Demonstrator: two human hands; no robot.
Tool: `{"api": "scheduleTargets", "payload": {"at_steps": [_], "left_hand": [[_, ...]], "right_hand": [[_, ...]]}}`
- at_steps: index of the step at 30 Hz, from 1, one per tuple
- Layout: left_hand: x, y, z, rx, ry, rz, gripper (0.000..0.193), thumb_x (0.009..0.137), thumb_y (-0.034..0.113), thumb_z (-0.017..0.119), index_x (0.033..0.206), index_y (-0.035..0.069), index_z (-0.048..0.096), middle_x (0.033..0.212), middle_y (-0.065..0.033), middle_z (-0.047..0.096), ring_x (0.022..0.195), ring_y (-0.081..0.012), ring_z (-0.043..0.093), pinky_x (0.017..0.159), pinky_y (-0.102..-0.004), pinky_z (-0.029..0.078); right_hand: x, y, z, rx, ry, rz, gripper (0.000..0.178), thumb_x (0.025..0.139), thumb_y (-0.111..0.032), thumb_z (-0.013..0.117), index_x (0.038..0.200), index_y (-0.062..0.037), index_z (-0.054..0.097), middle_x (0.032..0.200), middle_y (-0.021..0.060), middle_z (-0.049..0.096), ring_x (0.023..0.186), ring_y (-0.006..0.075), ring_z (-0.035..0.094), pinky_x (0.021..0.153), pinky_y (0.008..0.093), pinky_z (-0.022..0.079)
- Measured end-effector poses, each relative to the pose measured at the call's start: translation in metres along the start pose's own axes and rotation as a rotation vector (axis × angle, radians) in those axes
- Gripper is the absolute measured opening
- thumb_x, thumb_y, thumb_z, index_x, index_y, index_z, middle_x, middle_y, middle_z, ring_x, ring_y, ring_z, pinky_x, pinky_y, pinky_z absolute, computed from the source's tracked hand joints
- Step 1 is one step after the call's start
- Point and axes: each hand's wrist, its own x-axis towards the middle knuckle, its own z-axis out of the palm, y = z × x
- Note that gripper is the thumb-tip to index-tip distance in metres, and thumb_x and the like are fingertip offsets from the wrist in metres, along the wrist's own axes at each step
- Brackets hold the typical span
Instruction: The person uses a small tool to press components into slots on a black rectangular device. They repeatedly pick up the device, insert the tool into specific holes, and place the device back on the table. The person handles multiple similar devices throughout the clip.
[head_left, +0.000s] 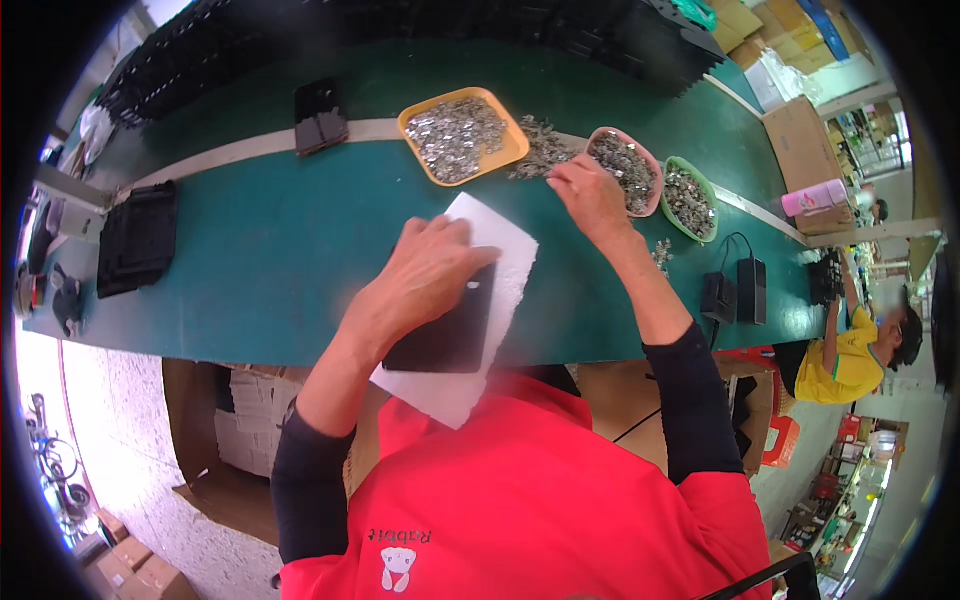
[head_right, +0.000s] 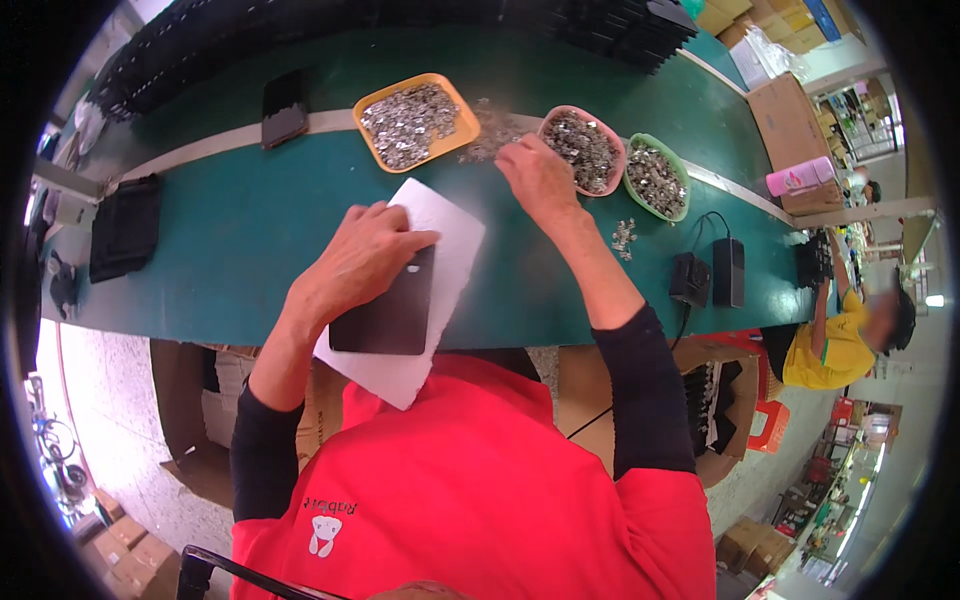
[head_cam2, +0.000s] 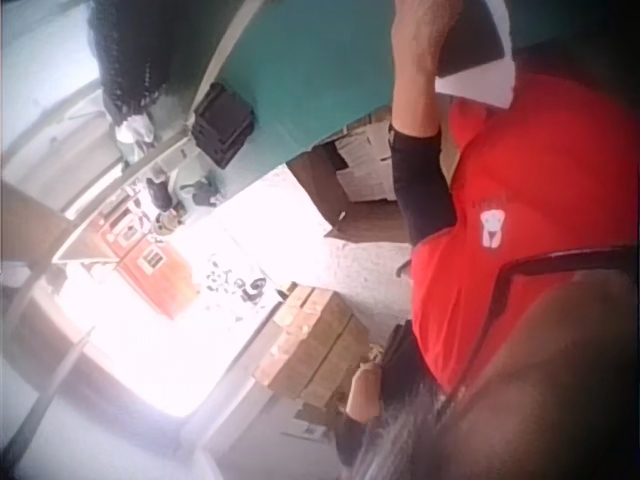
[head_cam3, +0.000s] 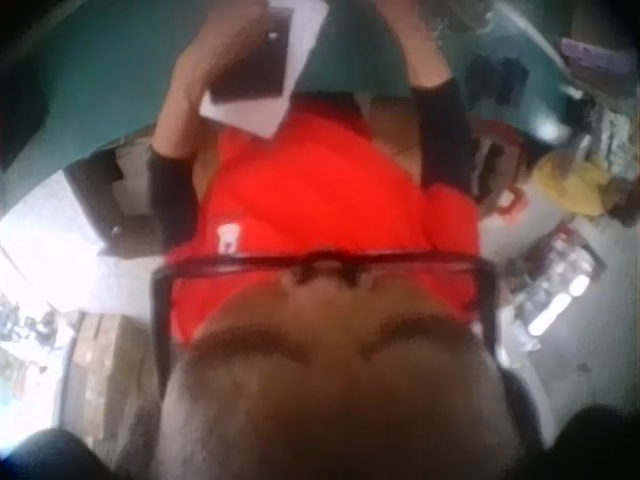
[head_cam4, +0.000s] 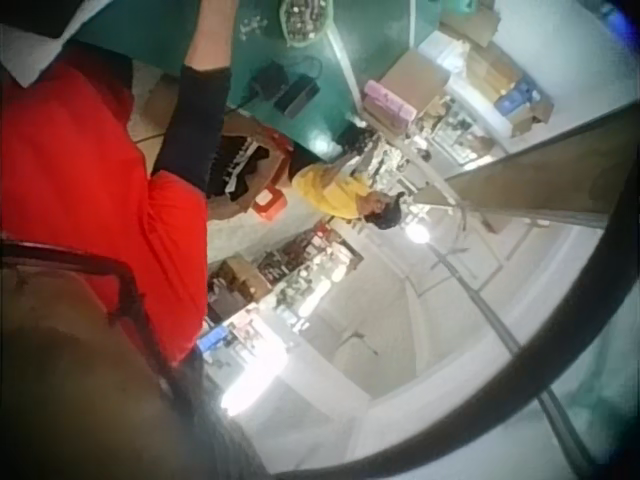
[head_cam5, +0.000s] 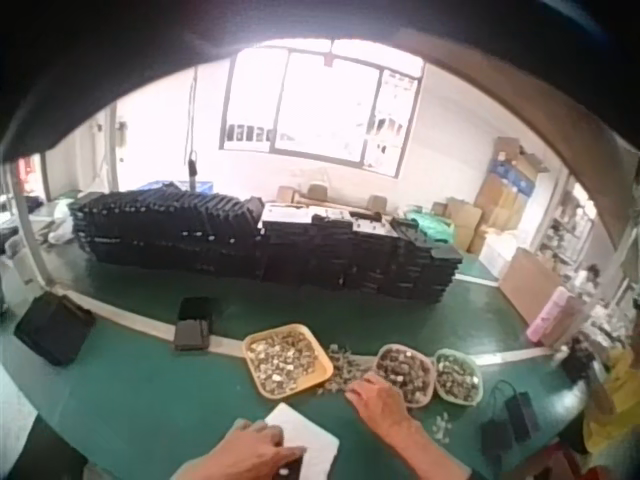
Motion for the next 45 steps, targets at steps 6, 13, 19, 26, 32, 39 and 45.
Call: {"api": "scheduleTargets", "payload": {"at_steps": [6, 13, 19, 26, 32, 39, 45], "left_hand": [[0.022, 0.002, 0.025, -0.017, 0.350, -0.025, 0.032, 0.079, -0.001, 0.057, 0.108, 0.008, 0.070, 0.092, -0.0121, 0.061, 0.092, -0.0278, 0.058, 0.086, -0.0380, 0.045], [0.032, 0.030, 0.031, -0.678, 0.573, -0.360, 0.021, 0.084, 0.011, 0.066, 0.100, -0.002, 0.068, 0.073, -0.0113, 0.068, 0.064, -0.0161, 0.064, 0.064, -0.0295, 0.051], [0.025, 0.027, 0.041, -0.895, 0.590, -0.440, 0.016, 0.086, 0.011, 0.065, 0.095, -0.002, 0.069, 0.074, -0.0042, 0.069, 0.065, -0.0072, 0.060, 0.062, -0.0247, 0.049], [0.009, 0.024, 0.041, -0.800, 0.487, -0.378, 0.016, 0.089, 0.014, 0.063, 0.088, -0.002, 0.065, 0.071, -0.0015, 0.066, 0.064, -0.0061, 0.060, 0.057, -0.0230, 0.047], [-0.022, 0.028, 0.016, -1.101, 0.166, -0.428, 0.017, 0.091, 0.016, 0.061, 0.088, -0.001, 0.062, 0.075, -0.0030, 0.066, 0.061, -0.0066, 0.060, 0.051, -0.0232, 0.046], [-0.039, 0.036, 0.002, -0.927, -0.076, -0.426, 0.018, 0.084, 0.013, 0.059, 0.087, -0.005, 0.061, 0.072, -0.0064, 0.065, 0.059, -0.0123, 0.062, 0.051, -0.0269, 0.049], [-0.040, 0.027, 0.010, -1.084, -0.126, -0.469, 0.020, 0.086, 0.016, 0.061, 0.087, -0.004, 0.062, 0.074, -0.0061, 0.064, 0.059, -0.0126, 0.062, 0.052, -0.0269, 0.049]], "right_hand": [[0.000, -0.015, -0.006, 0.538, -0.165, 0.460, 0.017, 0.082, -0.018, 0.069, 0.088, -0.0020, 0.068, 0.070, 0.0073, 0.068, 0.049, 0.0155, 0.057, 0.048, 0.0299, 0.046], [-0.015, -0.077, -0.029, 1.088, -0.148, 0.668, 0.018, 0.084, -0.017, 0.074, 0.087, -0.0004, 0.067, 0.056, -0.0032, 0.056, 0.042, 0.0026, 0.044, 0.037, 0.0193, 0.029], [-0.024, -0.094, -0.021, 1.280, -0.179, 0.752, 0.017, 0.085, -0.016, 0.072, 0.087, -0.0008, 0.067, 0.053, -0.0046, 0.051, 0.040, 0.0021, 0.041, 0.036, 0.0199, 0.026], [-0.022, -0.096, -0.040, 1.144, -0.378, 0.539, 0.014, 0.087, -0.013, 0.069, 0.091, 0.0003, 0.067, 0.070, 0.0016, 0.066, 0.046, 0.0030, 0.051, 0.037, 0.0168, 0.033], [-0.015, -0.106, -0.063, 0.939, -0.821, 0.392, 0.015, 0.086, -0.011, 0.066, 0.091, 0.0024, 0.070, 0.075, 0.0050, 0.071, 0.051, 0.0061, 0.061, 0.040, 0.0176, 0.038], [-0.031, -0.110, -0.055, 1.022, -0.933, 0.463, 0.014, 0.081, -0.015, 0.066, 0.081, -0.0017, 0.071, 0.065, 0.0038, 0.067, 0.047, 0.0073, 0.058, 0.040, 0.0205, 0.038], [-0.026, -0.110, -0.054, 1.002, -1.012, 0.420, 0.012, 0.081, -0.013, 0.066, 0.080, -0.0012, 0.070, 0.066, 0.0048, 0.067, 0.047, 0.0078, 0.059, 0.040, 0.0198, 0.039]]}}
